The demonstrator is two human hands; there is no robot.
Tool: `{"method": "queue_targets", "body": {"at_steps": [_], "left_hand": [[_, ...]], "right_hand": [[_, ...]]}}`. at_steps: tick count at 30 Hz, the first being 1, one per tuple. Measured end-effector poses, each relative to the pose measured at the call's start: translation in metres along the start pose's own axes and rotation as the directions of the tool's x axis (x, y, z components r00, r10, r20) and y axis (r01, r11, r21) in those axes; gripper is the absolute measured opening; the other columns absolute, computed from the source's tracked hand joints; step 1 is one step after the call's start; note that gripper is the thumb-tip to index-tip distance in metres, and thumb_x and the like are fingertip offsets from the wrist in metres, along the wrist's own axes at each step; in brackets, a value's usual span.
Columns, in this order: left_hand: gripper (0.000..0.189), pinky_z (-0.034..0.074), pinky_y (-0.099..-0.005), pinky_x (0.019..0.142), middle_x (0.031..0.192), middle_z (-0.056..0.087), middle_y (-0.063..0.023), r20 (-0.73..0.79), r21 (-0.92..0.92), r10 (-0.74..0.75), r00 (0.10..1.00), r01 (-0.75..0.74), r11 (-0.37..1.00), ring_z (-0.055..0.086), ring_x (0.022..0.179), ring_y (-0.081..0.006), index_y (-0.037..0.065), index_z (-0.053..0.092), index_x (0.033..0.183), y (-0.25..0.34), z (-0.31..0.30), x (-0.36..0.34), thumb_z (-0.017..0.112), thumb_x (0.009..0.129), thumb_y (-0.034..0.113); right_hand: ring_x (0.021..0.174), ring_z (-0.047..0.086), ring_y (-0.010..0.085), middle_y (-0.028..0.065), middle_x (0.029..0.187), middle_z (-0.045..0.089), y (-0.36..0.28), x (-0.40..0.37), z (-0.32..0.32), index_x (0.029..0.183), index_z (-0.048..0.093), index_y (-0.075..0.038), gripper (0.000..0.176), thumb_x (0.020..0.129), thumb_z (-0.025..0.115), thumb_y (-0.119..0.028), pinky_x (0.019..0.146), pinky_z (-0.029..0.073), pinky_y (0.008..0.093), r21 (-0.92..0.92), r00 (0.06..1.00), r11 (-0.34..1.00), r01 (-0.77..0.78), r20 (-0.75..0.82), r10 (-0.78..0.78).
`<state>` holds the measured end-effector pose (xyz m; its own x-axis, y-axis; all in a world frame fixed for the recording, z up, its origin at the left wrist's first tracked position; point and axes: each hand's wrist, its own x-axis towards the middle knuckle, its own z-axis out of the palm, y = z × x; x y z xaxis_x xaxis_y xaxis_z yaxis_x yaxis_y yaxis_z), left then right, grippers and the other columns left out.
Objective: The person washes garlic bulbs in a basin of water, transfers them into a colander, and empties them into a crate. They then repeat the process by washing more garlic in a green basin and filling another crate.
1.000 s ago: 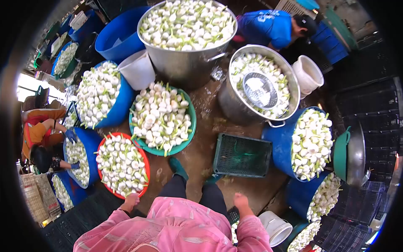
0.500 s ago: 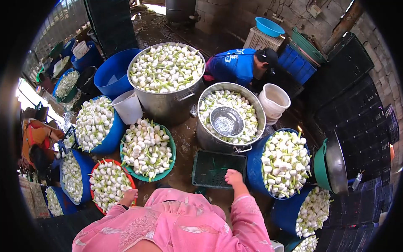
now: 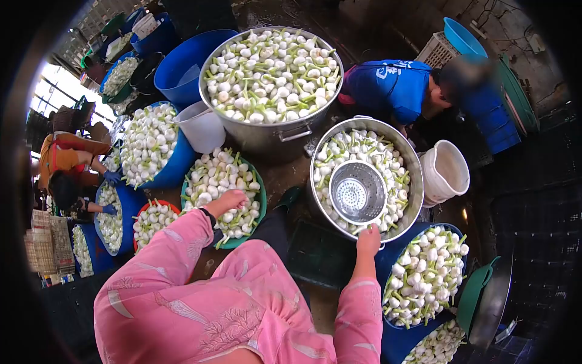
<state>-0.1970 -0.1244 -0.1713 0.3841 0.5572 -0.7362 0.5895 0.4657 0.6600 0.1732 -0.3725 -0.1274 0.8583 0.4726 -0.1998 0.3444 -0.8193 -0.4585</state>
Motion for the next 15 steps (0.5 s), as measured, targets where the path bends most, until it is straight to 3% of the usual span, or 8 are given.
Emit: {"method": "queue_targets", "body": {"at_steps": [1, 3, 5, 6, 8, 11, 13, 15], "left_hand": [[0.020, 0.043, -0.0233, 0.052, 0.062, 0.054, -0.0012, 0.053, -0.033, 0.009, 0.999, -0.007, 0.999, 0.052, 0.055, -0.0106, 0.005, 0.055, 0.070, 0.011, 0.014, 0.045, 0.053, 0.072, 0.025], [0.021, 0.044, -0.0258, 0.057, 0.068, 0.057, -0.0047, 0.055, 0.184, 0.015, 0.998, -0.025, 0.983, 0.055, 0.061, -0.0137, 0.005, 0.056, 0.075, 0.052, 0.046, 0.106, 0.052, 0.072, 0.025], [0.020, 0.044, -0.0283, 0.061, 0.071, 0.058, -0.0080, 0.007, 0.404, 0.146, 0.989, -0.137, 0.905, 0.056, 0.066, -0.0179, 0.005, 0.057, 0.078, 0.068, 0.075, 0.172, 0.051, 0.072, 0.023], [0.020, 0.044, -0.0296, 0.063, 0.073, 0.059, -0.0096, -0.006, 0.510, 0.225, 0.974, -0.190, 0.839, 0.057, 0.068, -0.0200, 0.005, 0.057, 0.079, 0.075, 0.087, 0.209, 0.050, 0.073, 0.023], [0.019, 0.043, -0.0333, 0.068, 0.077, 0.058, -0.0135, 0.022, 0.500, 0.365, 0.931, -0.326, 0.802, 0.056, 0.073, -0.0264, 0.007, 0.058, 0.083, 0.071, 0.107, 0.271, 0.049, 0.072, 0.020], [0.020, 0.041, -0.0363, 0.074, 0.086, 0.057, -0.0156, 0.031, 0.521, 0.262, 0.964, -0.240, 0.819, 0.054, 0.083, -0.0284, 0.007, 0.058, 0.083, 0.051, 0.138, 0.361, 0.047, 0.071, 0.018], [0.021, 0.040, -0.0366, 0.077, 0.090, 0.056, -0.0159, 0.115, 0.532, 0.198, 0.973, -0.229, 0.815, 0.053, 0.087, -0.0280, 0.007, 0.058, 0.086, 0.038, 0.147, 0.405, 0.047, 0.070, 0.015], [0.023, 0.039, -0.0373, 0.079, 0.096, 0.054, -0.0154, 0.129, 0.295, 0.201, 0.971, -0.231, 0.927, 0.051, 0.091, -0.0285, 0.008, 0.056, 0.089, -0.039, 0.160, 0.480, 0.048, 0.069, 0.013]], "right_hand": [[0.083, 0.053, 0.0312, 0.0167, 0.088, 0.056, 0.001, 0.006, -0.002, 0.104, 0.050, -0.003, 0.038, 0.069, 0.050, -0.016, 0.074, 0.040, 0.0348, -0.054, 0.994, 0.993, -0.101, -0.041, 0.099], [0.084, 0.053, 0.0316, 0.0171, 0.093, 0.055, 0.002, 0.014, 0.000, 0.104, 0.050, -0.002, 0.036, 0.071, 0.049, -0.019, 0.074, 0.040, 0.0352, -0.293, 0.979, 0.935, -0.200, -0.107, 0.175], [0.088, 0.052, 0.0309, 0.0174, 0.094, 0.055, 0.010, 0.022, 0.014, 0.103, 0.050, -0.001, 0.035, 0.075, 0.047, -0.021, 0.076, 0.040, 0.0348, -0.419, 0.998, 0.906, -0.061, -0.053, 0.042], [0.089, 0.051, 0.0303, 0.0169, 0.094, 0.055, 0.022, 0.027, 0.027, 0.103, 0.050, -0.001, 0.034, 0.077, 0.044, -0.022, 0.079, 0.038, 0.0360, -0.332, 0.999, 0.943, -0.014, 0.044, 0.031], [0.088, 0.052, 0.0287, 0.0158, 0.091, 0.056, 0.035, 0.025, 0.049, 0.102, 0.050, -0.002, 0.033, 0.080, 0.040, -0.025, 0.087, 0.030, 0.0392, -0.260, 0.989, 0.966, -0.011, 0.142, 0.050], [0.081, 0.054, 0.0248, 0.0120, 0.082, 0.059, 0.043, 0.026, 0.070, 0.098, 0.051, -0.004, 0.034, 0.082, 0.034, -0.028, 0.092, 0.019, 0.0429, -0.218, 0.998, 0.976, -0.021, -0.057, 0.009], [0.074, 0.055, 0.0221, 0.0078, 0.072, 0.059, 0.053, 0.027, 0.078, 0.096, 0.052, -0.004, 0.033, 0.082, 0.034, -0.028, 0.091, 0.021, 0.0406, -0.187, 0.999, 0.982, -0.001, -0.047, -0.008], [0.071, 0.053, 0.0207, 0.0038, 0.065, 0.058, 0.057, 0.029, 0.087, 0.094, 0.052, -0.003, 0.034, 0.082, 0.033, -0.028, 0.090, 0.022, 0.0389, -0.297, 0.998, 0.955, -0.022, -0.062, 0.004]]}}
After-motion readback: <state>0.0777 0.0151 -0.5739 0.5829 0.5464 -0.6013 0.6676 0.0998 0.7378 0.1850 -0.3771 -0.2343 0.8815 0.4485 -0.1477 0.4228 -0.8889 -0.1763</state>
